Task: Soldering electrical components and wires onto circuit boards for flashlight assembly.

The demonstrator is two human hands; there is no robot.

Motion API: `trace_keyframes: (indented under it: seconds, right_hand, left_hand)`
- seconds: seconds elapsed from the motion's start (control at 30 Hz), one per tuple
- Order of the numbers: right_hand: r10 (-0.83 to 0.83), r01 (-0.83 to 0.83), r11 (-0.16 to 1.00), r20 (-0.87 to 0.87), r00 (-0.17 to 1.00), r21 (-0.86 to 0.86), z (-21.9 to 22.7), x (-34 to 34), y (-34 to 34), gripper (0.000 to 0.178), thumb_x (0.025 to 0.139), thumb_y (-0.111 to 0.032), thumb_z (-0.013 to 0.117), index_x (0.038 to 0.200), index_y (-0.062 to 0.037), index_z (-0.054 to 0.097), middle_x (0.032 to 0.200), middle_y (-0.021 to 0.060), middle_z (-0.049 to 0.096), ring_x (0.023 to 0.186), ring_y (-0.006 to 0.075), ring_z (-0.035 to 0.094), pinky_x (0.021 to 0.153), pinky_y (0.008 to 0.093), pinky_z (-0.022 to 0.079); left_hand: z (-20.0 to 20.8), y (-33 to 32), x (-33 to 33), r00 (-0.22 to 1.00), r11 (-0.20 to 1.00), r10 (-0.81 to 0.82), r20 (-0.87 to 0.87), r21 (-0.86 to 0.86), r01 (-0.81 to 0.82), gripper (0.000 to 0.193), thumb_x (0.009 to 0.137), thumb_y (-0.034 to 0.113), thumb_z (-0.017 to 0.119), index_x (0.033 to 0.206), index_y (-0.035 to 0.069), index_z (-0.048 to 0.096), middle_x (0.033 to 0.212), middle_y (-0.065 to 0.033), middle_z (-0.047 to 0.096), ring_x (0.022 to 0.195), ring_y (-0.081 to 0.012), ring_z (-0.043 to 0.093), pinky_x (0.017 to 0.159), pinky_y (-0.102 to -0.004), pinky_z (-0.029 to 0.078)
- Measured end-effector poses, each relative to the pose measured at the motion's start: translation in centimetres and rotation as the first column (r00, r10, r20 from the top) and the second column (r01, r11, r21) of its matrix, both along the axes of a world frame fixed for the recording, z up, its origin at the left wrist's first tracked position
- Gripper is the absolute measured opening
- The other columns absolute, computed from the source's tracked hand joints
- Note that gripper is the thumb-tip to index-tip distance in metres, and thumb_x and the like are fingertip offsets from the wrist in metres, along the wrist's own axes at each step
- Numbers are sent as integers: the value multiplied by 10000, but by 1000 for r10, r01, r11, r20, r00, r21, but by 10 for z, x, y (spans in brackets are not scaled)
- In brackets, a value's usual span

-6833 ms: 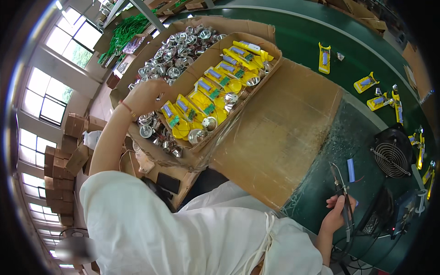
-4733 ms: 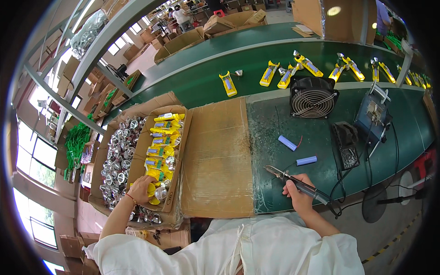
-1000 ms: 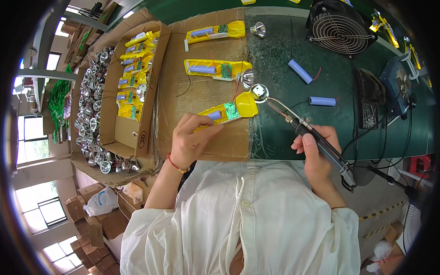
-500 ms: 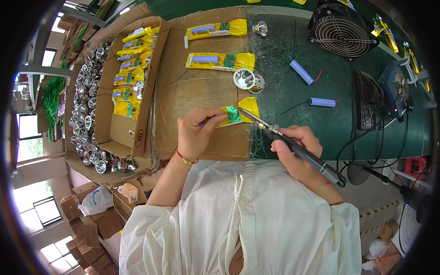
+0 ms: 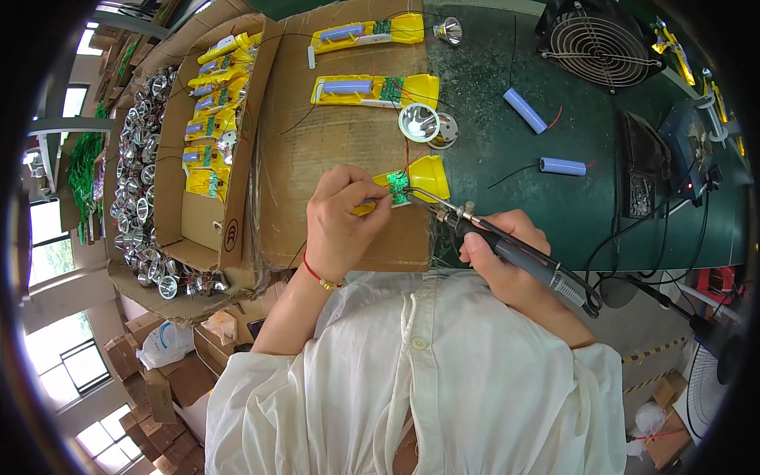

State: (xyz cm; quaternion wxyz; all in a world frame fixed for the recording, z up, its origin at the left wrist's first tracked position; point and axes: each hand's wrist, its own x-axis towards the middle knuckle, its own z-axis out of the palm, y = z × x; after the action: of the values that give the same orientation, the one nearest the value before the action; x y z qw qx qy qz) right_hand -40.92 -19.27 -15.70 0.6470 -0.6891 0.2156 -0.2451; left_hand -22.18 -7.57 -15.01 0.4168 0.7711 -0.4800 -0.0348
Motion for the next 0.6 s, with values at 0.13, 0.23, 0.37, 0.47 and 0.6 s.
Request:
trace_keyframes:
  seconds: [0.13, 0.23, 0.37, 0.47, 0.6]
  right_hand:
    - [-35, 36, 999, -13, 999, 32, 0, 3, 2, 136, 806, -27, 555, 885, 26, 458, 675, 120, 572, 545, 138, 574, 479, 233, 481]
    - [-62, 65, 992, -26, 998, 112, 2, 5, 2, 185, 796, -95, 606, 830, 31, 474, 642, 98, 605, 563, 123, 595, 507, 242, 486]
    - [-25, 25, 999, -11, 1000, 41, 3, 4, 2, 150, 809, -52, 562, 883, 23, 456, 657, 120, 572, 538, 136, 570, 471, 230, 473]
    - [-81, 81, 992, 3, 997, 102, 4, 0, 3, 158, 811, -62, 570, 874, 29, 457, 665, 118, 581, 553, 135, 580, 486, 234, 484]
    - [-130, 118, 979, 63, 989, 166, 3, -4, 2, 167, 818, -49, 562, 895, 40, 444, 691, 124, 586, 576, 134, 588, 509, 234, 499]
  left_hand:
    - [0, 0, -1, 1000, 1000, 10, -14, -4, -11, 104, 583, -12, 651, 655, 31, 588, 759, -62, 524, 699, -237, 507, 593, -324, 441]
    - [0, -1, -2, 1000, 1000, 10, -5, 3, -10, 102, 583, -13, 649, 653, 30, 588, 758, -62, 522, 697, -240, 505, 593, -326, 440]
    - [0, -2, -3, 1000, 1000, 17, -1, 8, -17, 100, 584, -12, 650, 648, 31, 586, 758, -62, 520, 697, -241, 503, 594, -327, 439]
    - [-1, -2, -3, 1000, 1000, 30, -1, 8, -30, 99, 583, -10, 651, 641, 30, 581, 755, -62, 516, 701, -241, 502, 595, -328, 438]
    - [1, -2, -4, 999, 999, 32, -4, 23, -32, 99, 584, -9, 652, 638, 30, 579, 755, -63, 515, 706, -241, 503, 596, -331, 438]
